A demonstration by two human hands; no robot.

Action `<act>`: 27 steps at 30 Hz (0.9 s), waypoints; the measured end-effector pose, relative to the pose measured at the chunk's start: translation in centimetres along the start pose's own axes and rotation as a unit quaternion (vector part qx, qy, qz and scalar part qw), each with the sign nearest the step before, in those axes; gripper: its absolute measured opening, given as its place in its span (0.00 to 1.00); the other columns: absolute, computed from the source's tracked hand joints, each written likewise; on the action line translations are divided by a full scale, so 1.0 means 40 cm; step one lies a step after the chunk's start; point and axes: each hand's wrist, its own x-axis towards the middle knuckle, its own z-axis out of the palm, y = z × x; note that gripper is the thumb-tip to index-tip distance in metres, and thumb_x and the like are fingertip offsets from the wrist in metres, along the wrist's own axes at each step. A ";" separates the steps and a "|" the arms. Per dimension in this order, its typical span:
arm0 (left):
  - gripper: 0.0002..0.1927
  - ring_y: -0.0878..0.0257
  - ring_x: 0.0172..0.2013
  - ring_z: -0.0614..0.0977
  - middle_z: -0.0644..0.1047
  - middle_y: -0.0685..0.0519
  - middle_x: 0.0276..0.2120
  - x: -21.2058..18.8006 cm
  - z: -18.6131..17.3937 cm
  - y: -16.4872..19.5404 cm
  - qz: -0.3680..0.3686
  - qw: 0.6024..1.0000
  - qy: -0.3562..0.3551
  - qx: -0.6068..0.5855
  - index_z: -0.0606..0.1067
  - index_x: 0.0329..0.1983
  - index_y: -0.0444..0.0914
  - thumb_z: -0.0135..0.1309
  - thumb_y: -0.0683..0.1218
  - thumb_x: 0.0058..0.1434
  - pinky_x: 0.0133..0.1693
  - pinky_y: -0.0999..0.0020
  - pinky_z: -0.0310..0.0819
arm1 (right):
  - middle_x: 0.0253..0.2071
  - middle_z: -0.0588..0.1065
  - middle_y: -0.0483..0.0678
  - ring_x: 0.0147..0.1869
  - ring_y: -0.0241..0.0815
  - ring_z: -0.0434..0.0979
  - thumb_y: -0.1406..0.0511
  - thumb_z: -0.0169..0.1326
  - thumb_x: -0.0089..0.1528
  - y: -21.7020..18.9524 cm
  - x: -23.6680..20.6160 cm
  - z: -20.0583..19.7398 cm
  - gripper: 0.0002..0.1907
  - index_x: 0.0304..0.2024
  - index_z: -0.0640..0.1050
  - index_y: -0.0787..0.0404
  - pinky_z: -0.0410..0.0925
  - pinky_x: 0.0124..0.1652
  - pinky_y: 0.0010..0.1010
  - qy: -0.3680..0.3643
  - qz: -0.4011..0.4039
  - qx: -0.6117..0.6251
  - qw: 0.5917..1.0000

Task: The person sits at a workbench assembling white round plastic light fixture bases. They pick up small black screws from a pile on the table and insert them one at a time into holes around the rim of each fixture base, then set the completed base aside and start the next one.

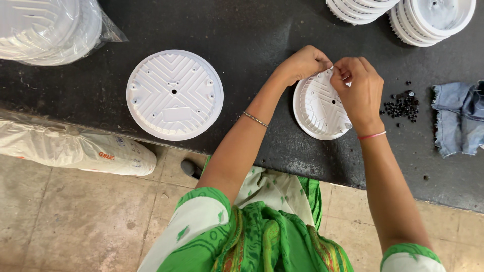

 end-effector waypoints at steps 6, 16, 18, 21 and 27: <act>0.11 0.68 0.31 0.83 0.85 0.51 0.31 0.000 0.001 -0.001 -0.004 1.000 0.008 0.005 0.83 0.41 0.31 0.60 0.44 0.61 0.34 0.70 0.79 | 0.38 0.77 0.48 0.40 0.44 0.81 0.71 0.64 0.66 -0.015 0.001 -0.001 0.06 0.44 0.80 0.63 0.73 0.40 0.34 -0.007 -0.021 -0.045 0.999; 0.10 0.65 0.33 0.86 0.86 0.48 0.33 -0.001 0.001 0.001 -0.011 1.000 0.013 0.016 0.83 0.39 0.32 0.60 0.44 0.60 0.37 0.68 0.83 | 0.38 0.80 0.51 0.39 0.41 0.83 0.71 0.64 0.65 -0.009 0.016 -0.010 0.05 0.43 0.82 0.66 0.75 0.42 0.30 -0.042 0.024 0.049 0.998; 0.10 0.65 0.33 0.86 0.86 0.47 0.33 0.000 0.000 -0.001 -0.010 1.000 0.012 0.012 0.83 0.40 0.32 0.61 0.44 0.60 0.37 0.69 0.82 | 0.38 0.80 0.52 0.39 0.42 0.83 0.71 0.64 0.65 -0.004 0.018 -0.010 0.06 0.43 0.82 0.67 0.75 0.42 0.30 -0.043 0.028 0.050 0.997; 0.10 0.65 0.33 0.87 0.86 0.48 0.33 -0.001 0.001 -0.003 -0.004 1.000 0.011 0.005 0.83 0.39 0.32 0.60 0.44 0.60 0.37 0.69 0.83 | 0.38 0.81 0.53 0.39 0.42 0.83 0.71 0.65 0.65 0.003 0.019 -0.011 0.06 0.44 0.83 0.67 0.75 0.41 0.29 -0.047 0.026 0.048 0.997; 0.10 0.66 0.32 0.86 0.86 0.49 0.32 -0.005 0.003 0.000 -0.018 1.000 0.016 0.018 0.84 0.40 0.32 0.60 0.43 0.60 0.36 0.70 0.81 | 0.36 0.81 0.53 0.38 0.39 0.84 0.70 0.64 0.66 0.009 0.024 -0.015 0.06 0.44 0.82 0.68 0.74 0.40 0.27 -0.071 0.073 0.081 0.991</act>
